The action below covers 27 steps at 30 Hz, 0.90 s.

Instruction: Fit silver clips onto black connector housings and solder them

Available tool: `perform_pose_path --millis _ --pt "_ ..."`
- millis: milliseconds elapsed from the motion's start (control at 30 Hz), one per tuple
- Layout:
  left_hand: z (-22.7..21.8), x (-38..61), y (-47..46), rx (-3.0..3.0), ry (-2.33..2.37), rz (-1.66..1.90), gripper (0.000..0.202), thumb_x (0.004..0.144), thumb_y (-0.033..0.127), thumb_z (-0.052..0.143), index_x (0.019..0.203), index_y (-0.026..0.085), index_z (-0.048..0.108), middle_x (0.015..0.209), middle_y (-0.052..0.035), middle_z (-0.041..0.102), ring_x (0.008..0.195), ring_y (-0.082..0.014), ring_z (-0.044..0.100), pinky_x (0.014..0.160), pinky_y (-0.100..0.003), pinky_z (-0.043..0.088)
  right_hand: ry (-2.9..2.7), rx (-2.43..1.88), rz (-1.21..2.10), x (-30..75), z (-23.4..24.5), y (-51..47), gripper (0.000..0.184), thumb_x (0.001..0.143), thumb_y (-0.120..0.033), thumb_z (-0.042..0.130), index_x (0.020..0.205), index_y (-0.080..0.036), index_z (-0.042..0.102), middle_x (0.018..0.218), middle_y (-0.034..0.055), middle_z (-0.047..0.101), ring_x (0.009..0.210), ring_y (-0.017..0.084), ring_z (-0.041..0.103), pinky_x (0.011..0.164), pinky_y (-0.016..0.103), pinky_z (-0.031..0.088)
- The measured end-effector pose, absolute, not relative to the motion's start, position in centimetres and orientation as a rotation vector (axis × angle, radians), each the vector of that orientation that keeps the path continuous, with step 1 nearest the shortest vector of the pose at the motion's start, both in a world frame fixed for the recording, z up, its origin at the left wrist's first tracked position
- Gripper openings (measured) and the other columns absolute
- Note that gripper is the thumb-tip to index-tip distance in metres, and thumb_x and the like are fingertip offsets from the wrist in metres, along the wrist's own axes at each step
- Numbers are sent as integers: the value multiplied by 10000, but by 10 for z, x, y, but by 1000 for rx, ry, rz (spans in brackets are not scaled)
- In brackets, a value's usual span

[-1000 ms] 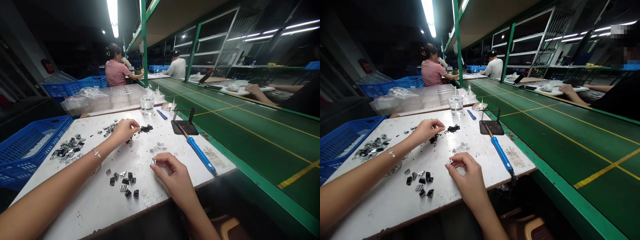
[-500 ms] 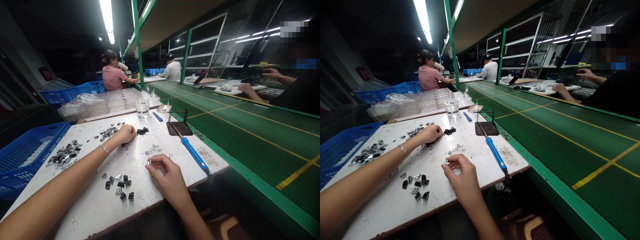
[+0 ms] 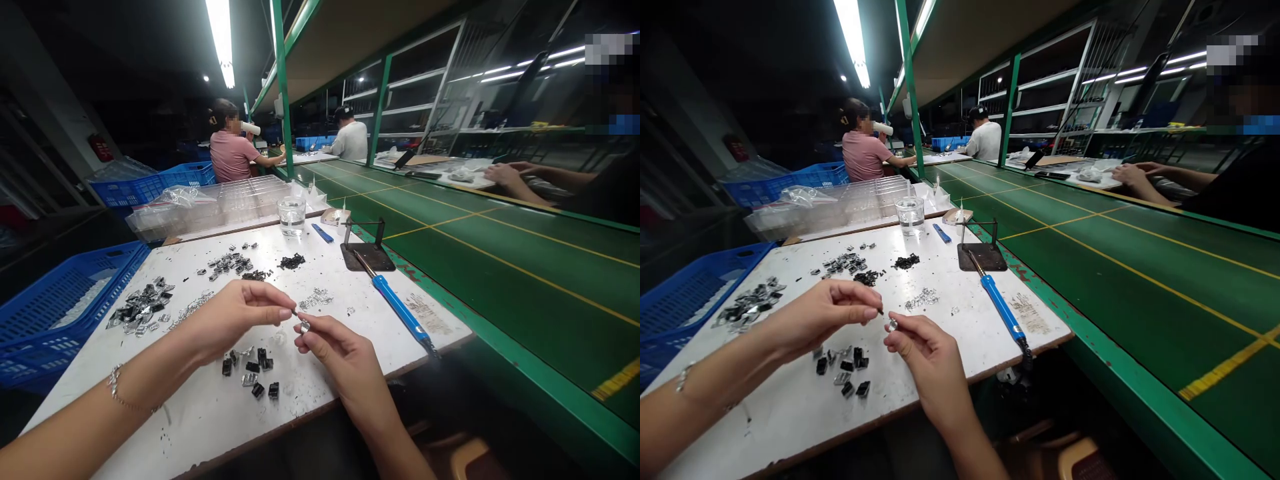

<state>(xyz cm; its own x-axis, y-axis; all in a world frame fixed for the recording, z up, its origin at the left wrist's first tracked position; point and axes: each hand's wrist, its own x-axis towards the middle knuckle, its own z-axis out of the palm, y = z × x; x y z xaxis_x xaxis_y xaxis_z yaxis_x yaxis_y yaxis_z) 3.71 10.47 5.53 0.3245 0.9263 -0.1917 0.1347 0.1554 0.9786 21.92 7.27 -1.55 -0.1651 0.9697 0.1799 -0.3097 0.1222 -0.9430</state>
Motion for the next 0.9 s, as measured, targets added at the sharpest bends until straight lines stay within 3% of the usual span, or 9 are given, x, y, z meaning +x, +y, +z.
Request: perform_pose_path --millis 267,900 --pt "39 42 83 1119 1116 815 105 705 244 772 763 185 708 690 16 645 675 -96 522 638 -206 398 -1316 -820 1216 211 -18 68 184 807 -229 683 979 -255 742 928 28 695 841 158 641 778 257 535" --pt "25 45 78 1052 1120 876 151 698 249 771 733 161 654 695 19 635 660 -87 522 634 -205 387 -1514 -862 1033 216 -22 67 227 834 -174 656 1025 -270 729 903 16 693 860 150 641 762 247 498"
